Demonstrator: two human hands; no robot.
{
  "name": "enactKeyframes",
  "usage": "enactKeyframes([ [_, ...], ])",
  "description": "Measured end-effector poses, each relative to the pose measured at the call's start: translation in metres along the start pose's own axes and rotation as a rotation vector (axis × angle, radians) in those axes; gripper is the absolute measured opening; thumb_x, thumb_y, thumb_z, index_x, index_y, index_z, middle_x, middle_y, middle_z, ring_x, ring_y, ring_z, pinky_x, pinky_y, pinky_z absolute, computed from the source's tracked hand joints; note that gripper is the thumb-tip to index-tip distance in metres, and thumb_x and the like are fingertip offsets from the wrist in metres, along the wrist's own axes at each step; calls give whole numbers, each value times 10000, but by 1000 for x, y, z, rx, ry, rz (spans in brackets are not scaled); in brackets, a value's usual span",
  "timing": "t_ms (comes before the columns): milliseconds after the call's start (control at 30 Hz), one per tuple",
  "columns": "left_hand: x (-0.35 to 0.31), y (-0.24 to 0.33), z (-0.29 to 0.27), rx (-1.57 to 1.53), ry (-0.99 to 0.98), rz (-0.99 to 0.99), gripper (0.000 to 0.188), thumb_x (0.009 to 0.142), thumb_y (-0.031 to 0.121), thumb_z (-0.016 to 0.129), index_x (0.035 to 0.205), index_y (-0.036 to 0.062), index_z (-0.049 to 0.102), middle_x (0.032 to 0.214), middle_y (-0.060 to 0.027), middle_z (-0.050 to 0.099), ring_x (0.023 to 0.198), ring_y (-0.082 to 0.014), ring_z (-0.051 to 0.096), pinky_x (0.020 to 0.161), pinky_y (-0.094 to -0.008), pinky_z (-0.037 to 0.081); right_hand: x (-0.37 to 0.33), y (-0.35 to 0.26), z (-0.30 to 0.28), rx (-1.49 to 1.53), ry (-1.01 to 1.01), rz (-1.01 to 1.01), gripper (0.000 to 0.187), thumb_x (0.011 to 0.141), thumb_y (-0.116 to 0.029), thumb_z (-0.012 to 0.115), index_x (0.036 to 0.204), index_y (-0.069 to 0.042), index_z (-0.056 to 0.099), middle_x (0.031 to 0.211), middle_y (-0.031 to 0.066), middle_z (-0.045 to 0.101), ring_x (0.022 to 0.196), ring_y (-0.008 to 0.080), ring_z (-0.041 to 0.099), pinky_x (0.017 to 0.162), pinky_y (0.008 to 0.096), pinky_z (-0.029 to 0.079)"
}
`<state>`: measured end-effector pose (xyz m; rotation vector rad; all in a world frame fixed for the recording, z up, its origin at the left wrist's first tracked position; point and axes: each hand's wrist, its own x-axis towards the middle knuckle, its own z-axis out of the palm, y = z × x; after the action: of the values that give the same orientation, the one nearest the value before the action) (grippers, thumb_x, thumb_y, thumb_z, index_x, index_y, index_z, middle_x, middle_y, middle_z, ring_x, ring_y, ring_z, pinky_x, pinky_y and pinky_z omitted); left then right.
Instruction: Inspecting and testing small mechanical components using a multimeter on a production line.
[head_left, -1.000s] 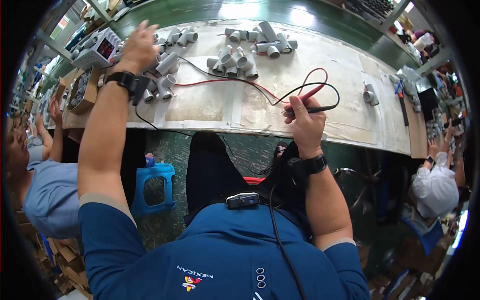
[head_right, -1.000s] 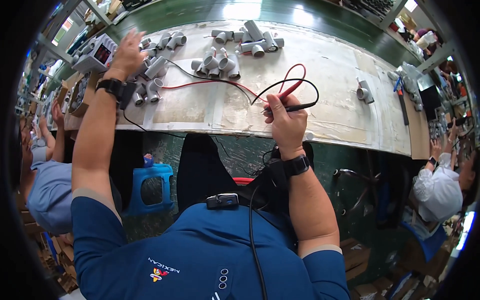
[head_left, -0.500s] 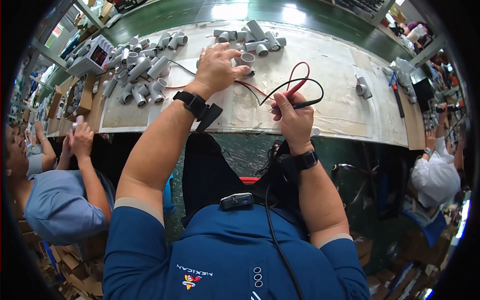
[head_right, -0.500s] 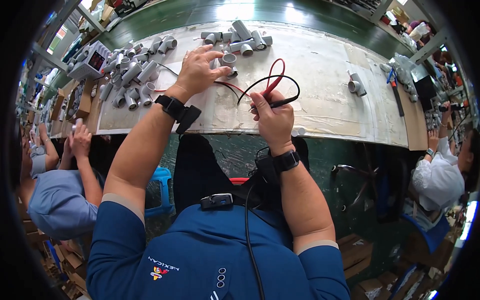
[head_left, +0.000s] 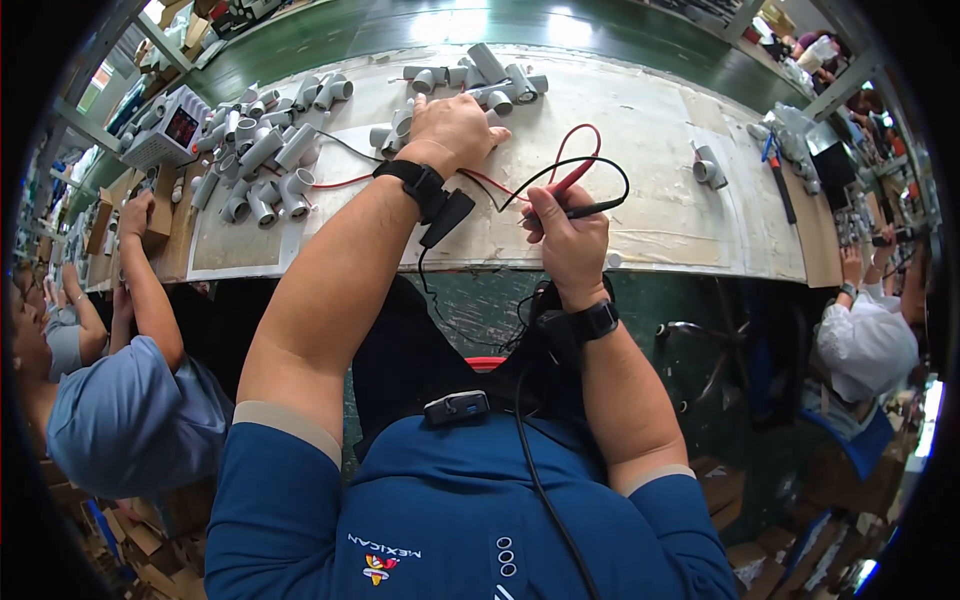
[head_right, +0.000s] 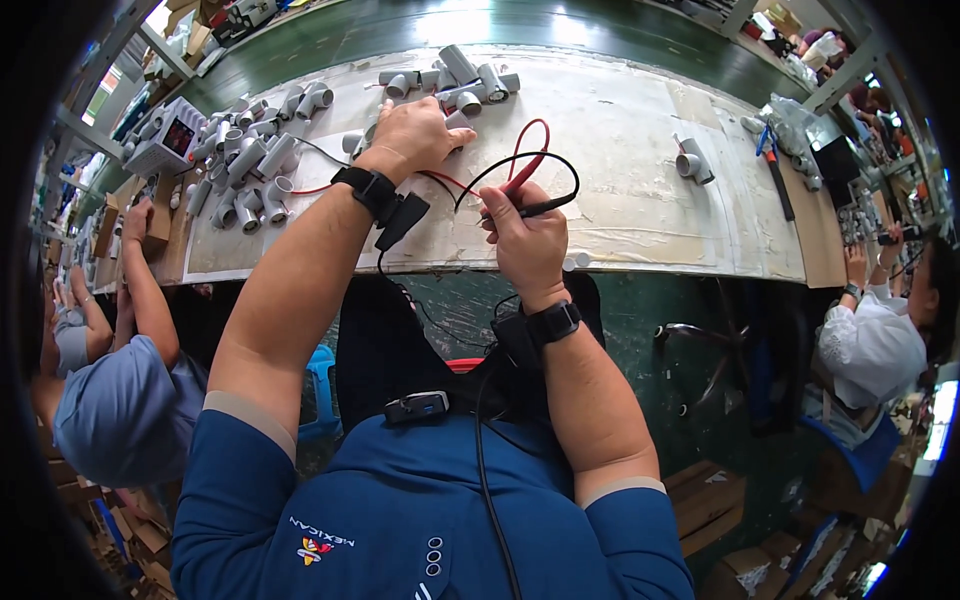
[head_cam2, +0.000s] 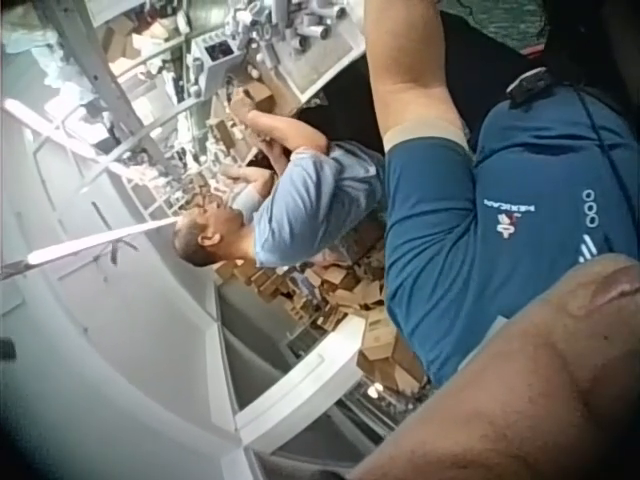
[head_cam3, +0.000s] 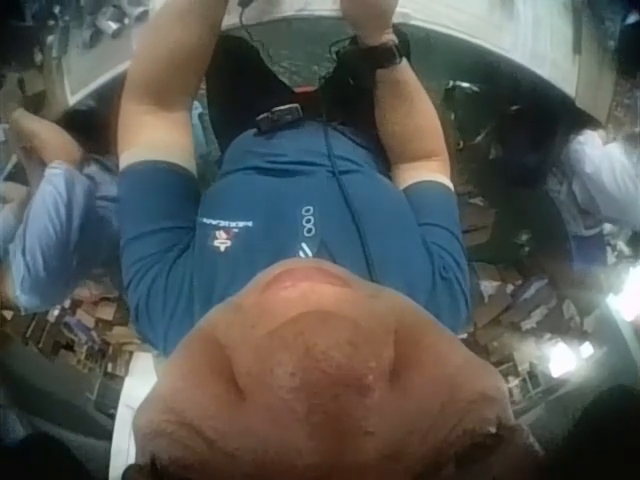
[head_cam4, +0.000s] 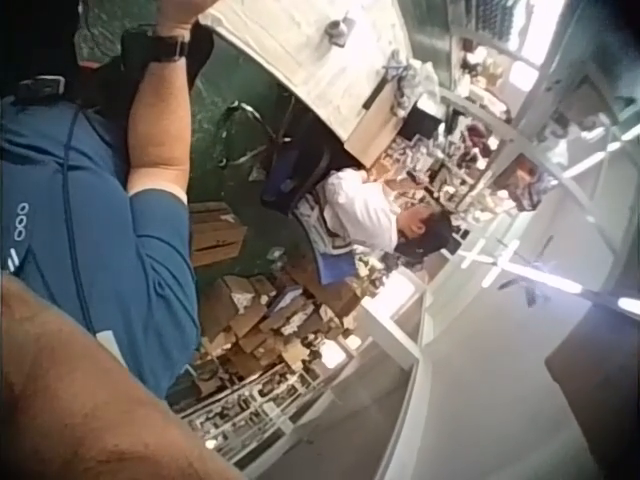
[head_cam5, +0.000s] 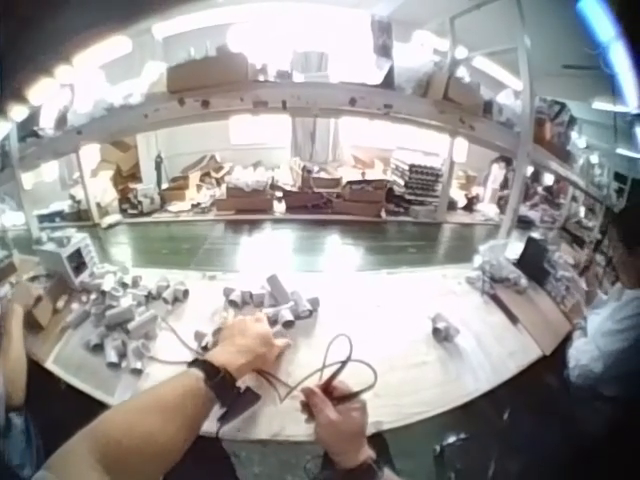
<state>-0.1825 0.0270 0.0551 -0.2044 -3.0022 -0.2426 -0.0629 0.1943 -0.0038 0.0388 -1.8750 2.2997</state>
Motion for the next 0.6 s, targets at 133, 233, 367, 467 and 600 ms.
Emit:
enactKeyframes([
  [133, 2, 14, -1, 4, -95, -45, 593, 876, 438, 750, 1248, -3, 610, 1210, -174, 681, 1260, -336, 614, 1180, -507, 323, 1, 2, -3, 4, 1, -4, 209, 985, -204, 738, 961, -5, 678, 778, 70, 712, 627, 123, 660, 537, 245, 516],
  [233, -7, 25, 6, -11, -3, -60, 536, 884, 378, 747, 1240, 18, 572, 1265, -195, 655, 1216, -355, 642, 1126, -519, 396, 2, 1, -4, 32, 11, -13, 214, 985, -206, 738, 954, -3, 677, 777, 74, 712, 623, 127, 661, 536, 250, 520],
  [367, -23, 33, 23, -192, 49, -94, 458, 894, 260, 739, 1219, 37, 507, 1292, -245, 613, 1098, -405, 675, 982, -523, 503, 2, -1, -8, 78, 23, -1, 224, 988, -212, 734, 948, 0, 674, 778, 80, 713, 625, 131, 663, 537, 254, 523],
  [467, -33, 28, 31, -498, 407, 163, 411, 885, 156, 736, 1171, 45, 462, 1178, -260, 647, 996, -428, 688, 834, -535, 543, 2, -1, -9, 118, 30, 6, 231, 989, -217, 732, 947, 3, 672, 776, 83, 711, 624, 131, 661, 538, 256, 524],
  [600, -63, 12, 18, -653, 474, 22, 479, 866, 118, 741, 1238, 35, 451, 1057, -244, 667, 912, -405, 693, 795, -506, 545, 0, -2, -8, 105, 16, 18, 229, 992, -217, 727, 943, 0, 673, 774, 81, 710, 622, 129, 657, 540, 255, 521],
])
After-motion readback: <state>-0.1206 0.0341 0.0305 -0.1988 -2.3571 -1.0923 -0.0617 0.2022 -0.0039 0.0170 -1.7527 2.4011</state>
